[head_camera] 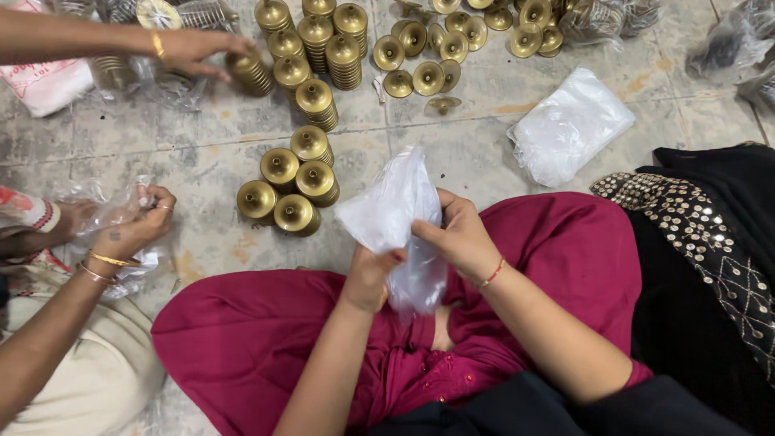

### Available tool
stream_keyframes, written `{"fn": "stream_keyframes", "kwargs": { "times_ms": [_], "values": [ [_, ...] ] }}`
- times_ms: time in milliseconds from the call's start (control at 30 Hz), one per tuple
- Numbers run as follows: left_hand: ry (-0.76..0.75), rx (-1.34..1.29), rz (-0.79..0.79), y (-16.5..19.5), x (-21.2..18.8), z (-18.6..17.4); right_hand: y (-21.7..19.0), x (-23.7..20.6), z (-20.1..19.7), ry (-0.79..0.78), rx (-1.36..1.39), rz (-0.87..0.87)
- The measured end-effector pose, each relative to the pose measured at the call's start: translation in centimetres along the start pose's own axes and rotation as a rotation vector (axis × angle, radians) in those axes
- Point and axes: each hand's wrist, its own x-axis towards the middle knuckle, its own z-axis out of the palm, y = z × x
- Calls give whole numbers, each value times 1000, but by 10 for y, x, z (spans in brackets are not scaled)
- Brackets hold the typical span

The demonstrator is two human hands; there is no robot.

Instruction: The person sits on the floor and stacks brass bell-shaped items one by one into a tall stack by hand, then places the stack into a clear plastic bag and wraps it. Other workers nearby handle and bag similar stacks.

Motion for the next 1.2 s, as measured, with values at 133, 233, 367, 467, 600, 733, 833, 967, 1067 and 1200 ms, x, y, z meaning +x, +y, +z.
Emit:
{"fn": "stream_keyframes", "kwargs": {
  "times_ms": [133, 233, 367, 467, 600, 733, 833, 967, 1067, 1200],
  "values": [
    [103, 530, 297, -4, -2, 3, -10, -8, 1, 42, -18, 43],
    [153, 411, 102, -4, 2, -14, -30, -14, -5, -68, 74, -130],
    [127, 201, -148, -11, 4, -18, -37, -8, 3, 77, 26, -233],
    [314, 26, -29, -10, 8, -4, -23, -12, 19, 213, -220, -330],
    [394, 146, 116, -11, 3, 22, -15, -12, 22, -23, -635, -759],
    [415, 572, 280, -24, -8, 38, -11, -4, 17, 214, -743, -582],
    [267, 370, 372, -25, 3, 34, -2, -9, 17, 115, -809, -834],
    [231, 689, 425, -20, -5, 39, -1, -18, 16, 119, -732, -708],
    [432, 420, 204, -7, 2, 14, -8, -9, 21, -160, -741, -810],
    [347, 515, 238, -21, -34, 4, -3, 57, 42, -101, -1042, -491]
  ]
}}
